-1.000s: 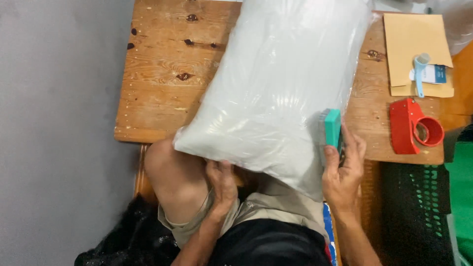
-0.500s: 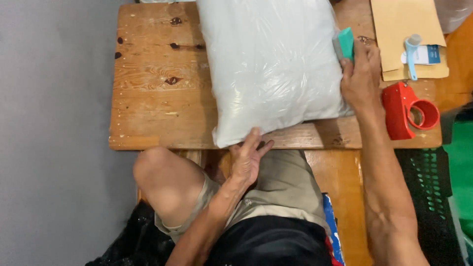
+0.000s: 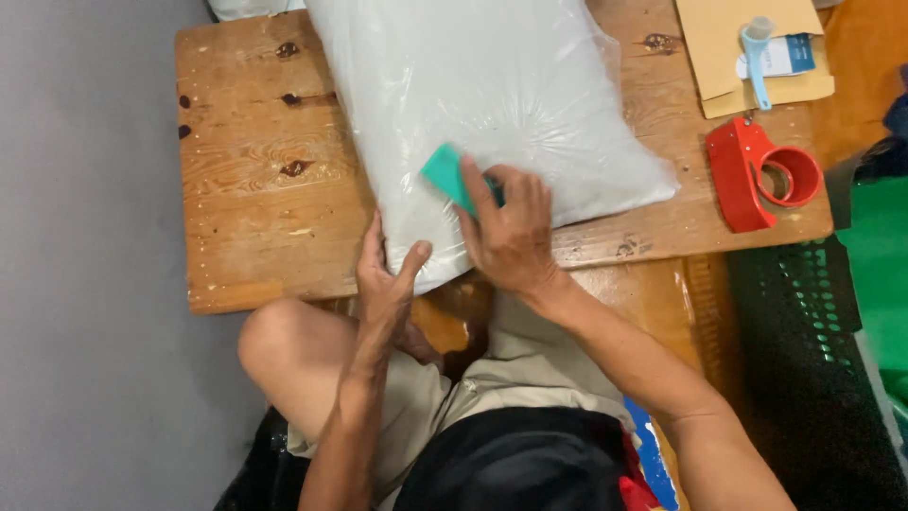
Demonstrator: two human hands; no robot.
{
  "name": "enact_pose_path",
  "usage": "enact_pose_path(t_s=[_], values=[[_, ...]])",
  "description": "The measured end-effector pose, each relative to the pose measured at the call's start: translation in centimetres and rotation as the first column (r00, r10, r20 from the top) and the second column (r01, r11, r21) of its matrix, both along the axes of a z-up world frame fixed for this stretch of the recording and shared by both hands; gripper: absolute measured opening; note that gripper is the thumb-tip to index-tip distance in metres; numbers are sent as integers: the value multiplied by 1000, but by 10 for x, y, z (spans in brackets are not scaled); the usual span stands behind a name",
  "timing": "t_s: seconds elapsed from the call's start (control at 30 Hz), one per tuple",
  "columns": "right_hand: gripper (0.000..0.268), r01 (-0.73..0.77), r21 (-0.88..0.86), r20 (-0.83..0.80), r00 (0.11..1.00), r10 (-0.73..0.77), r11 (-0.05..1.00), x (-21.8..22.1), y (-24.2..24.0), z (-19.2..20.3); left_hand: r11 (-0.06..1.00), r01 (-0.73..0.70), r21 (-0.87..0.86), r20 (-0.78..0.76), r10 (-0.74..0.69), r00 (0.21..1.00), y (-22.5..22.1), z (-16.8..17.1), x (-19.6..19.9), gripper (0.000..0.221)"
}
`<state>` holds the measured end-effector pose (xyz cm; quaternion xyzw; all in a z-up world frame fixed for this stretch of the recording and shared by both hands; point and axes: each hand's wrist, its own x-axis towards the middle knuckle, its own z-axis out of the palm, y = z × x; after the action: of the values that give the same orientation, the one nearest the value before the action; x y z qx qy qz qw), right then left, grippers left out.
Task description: The person wipes down a plastic-wrapped pillow using a green cleaning block, then places the pillow into a green bag and inserts a product card.
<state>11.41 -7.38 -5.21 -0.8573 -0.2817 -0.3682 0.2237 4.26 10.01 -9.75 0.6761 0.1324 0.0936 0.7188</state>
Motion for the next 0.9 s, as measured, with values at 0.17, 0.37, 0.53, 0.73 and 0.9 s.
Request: enact_pose_path(t_s=[0.17, 0.37, 0.53, 0.73, 0.9], values=[[48, 345, 77, 12, 938, -347, 935, 42, -55, 3, 995, -49, 89, 31, 46, 998, 3, -17, -4, 93], [41, 561, 135, -220, 820, -528, 816, 59, -81, -39, 995, -20, 103, -16, 22, 1000, -4, -2, -6, 90], [39, 629, 60, -570, 659, -490, 775, 73, -109, -54, 993, -40, 109, -15, 42, 999, -5, -8, -7, 89], [49, 557, -79, -787, 474, -395, 827, 116, -174, -128, 993, -47, 108, 9, 47, 999, -4, -17, -8, 86], [45, 570, 42, -741, 569, -358, 820, 58, -149, -59, 993, -40, 114, 42, 35, 998, -1, -20, -9, 89]])
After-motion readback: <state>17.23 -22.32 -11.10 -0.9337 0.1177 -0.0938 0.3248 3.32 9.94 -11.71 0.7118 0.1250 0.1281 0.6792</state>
